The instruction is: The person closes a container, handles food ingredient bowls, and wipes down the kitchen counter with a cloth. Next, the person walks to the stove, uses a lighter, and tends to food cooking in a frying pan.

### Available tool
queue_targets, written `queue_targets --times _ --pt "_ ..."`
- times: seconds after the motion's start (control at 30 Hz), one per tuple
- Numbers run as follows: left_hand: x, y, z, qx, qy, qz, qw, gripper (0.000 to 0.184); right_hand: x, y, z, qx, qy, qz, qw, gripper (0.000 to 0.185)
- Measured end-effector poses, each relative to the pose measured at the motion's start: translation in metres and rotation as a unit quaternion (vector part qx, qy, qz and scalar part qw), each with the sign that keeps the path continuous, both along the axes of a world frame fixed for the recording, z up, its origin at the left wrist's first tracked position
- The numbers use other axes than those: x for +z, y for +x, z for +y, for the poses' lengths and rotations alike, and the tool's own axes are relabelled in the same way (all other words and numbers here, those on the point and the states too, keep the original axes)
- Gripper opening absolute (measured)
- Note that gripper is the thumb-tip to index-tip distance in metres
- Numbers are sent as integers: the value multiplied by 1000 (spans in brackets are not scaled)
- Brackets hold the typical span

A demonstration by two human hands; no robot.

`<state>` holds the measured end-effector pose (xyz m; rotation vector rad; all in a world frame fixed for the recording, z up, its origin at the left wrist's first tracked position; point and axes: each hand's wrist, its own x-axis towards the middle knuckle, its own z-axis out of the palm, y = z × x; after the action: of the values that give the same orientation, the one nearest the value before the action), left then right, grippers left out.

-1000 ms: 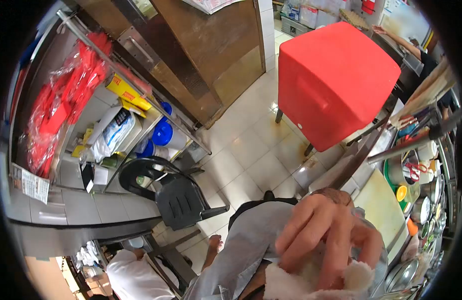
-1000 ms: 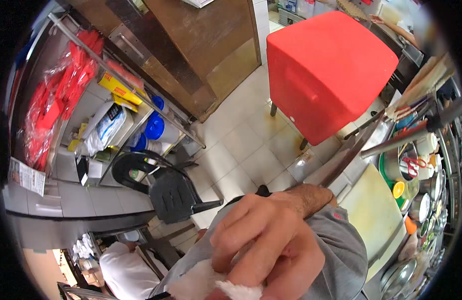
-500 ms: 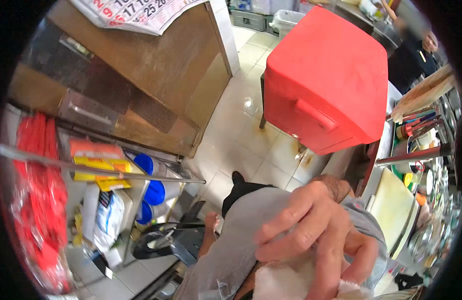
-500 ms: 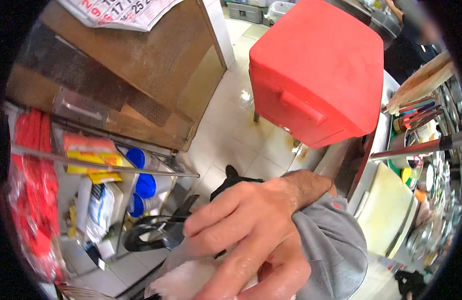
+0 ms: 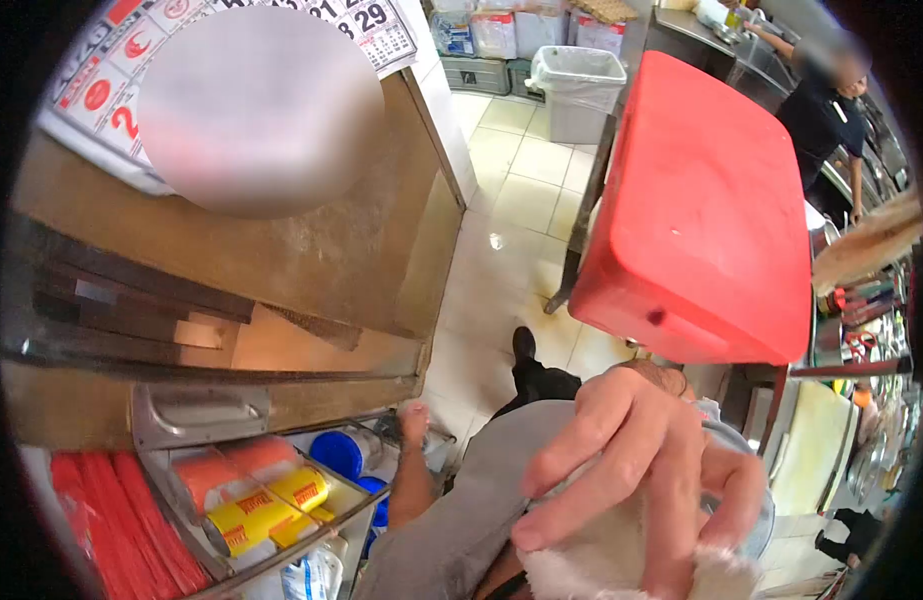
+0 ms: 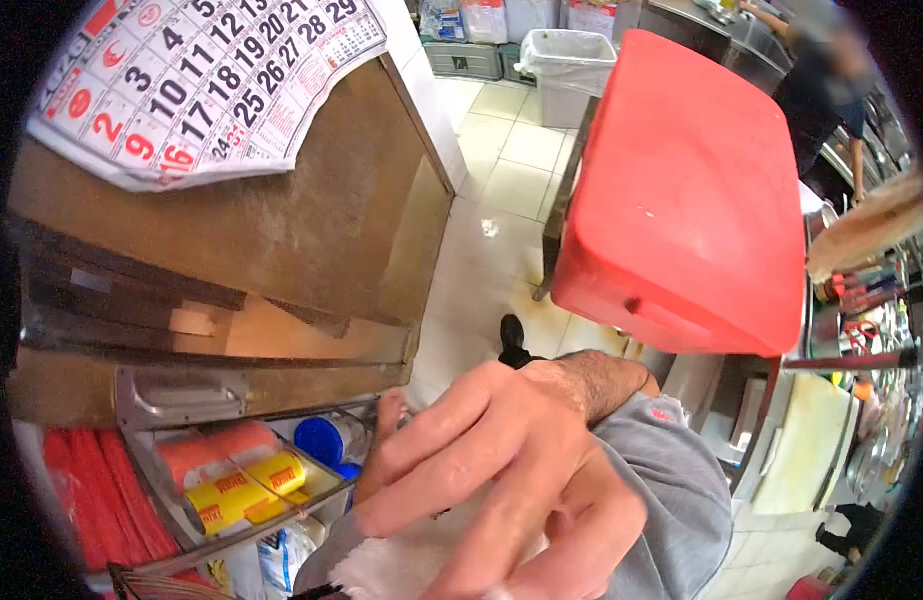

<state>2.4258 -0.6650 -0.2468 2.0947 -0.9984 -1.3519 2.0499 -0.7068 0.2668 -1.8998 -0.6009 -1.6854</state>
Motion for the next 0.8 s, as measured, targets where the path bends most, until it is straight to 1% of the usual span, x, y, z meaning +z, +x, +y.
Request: queue_targets --times 0.07,0.1,0.13,0.17,0.2,0.23,0.27,0.3,0.33,0.37,0.4,0.43,0.47,0.5,0.53,0.57,0.6,0.63,0.7,0.73,0.77,0.8 --pt "-32 -9 -28 -8 -14 -4 1000 20 -2 2 -45 -4 -18 11 1000 30" --pt "-40 -13 -38 -17 29 19 999 18 -5 5 -67 -6 -35 24 999 31" --pt "-48 -9 -39 -23 77 40 996 16 -10 11 -86 -13 -33 -23 999 26" --pt "-88 10 -39 -99 50 56 992 16 -9 13 -107 -6 -30 -33 999 26" --pt "-95 14 -46 -171 17 75 982 17 -4 13 -129 -1 -19 -39 999 23" --pt "-71 5 -63 -236 -18 97 967 17 1 12 -151 6 -6 -41 999 21" --pt "-61 1 -76 -226 -24 97 969 17 3 7 -172 17 -11 -40 999 21" --pt "-78 7 -84 -115 21 103 988 17 4 -4 -194 42 -15 -6 999 20" --pt "-81 7 -92 -5 71 109 991 17 4 -10 -214 64 -15 27 997 20" --pt "-79 12 -107 -8 73 111 991 17 4 -11 -231 62 -13 29 998 20" --pt "-74 21 -123 -263 -114 -125 950 16 3 -11 -245 77 15 24 997 20" --pt "-73 25 -139 -473 -289 -338 760 16 2 -11 -261 93 42 21 995 20" --pt "-70 23 -167 -519 -14 -256 816 14 2 -11 -278 89 43 26 995 20" --pt "-74 14 -197 -526 -13 -251 813 14 0 -11 -293 38 42 25 998 20" --pt "-79 3 -221 -275 74 -83 955 14 -3 -10 -308 -15 44 23 999 20" --pt "-80 -2 -233 8 162 87 983 14 -5 -10 -324 -27 57 23 998 20" --pt "-90 -3 -259 35 100 291 951 15 -4 -11 -342 -31 62 30 997 20" --pt "-95 -10 -283 22 114 293 949 15 -5 -13 -360 -35 64 39 997 21" --pt "-117 -27 -350 25 41 294 955 22 -10 -21 -389 -51 50 63 995 20" --pt "-118 -30 -380 -18 68 210 975 24 -10 -25 -399 -28 78 75 994 19" --pt "-82 -49 -419 -65 100 123 985 26 -6 -29 -411 -7 101 89 991 18" --pt "0 -86 -467 -110 134 43 984 28 1 -33 -424 -20 101 95 990 18"
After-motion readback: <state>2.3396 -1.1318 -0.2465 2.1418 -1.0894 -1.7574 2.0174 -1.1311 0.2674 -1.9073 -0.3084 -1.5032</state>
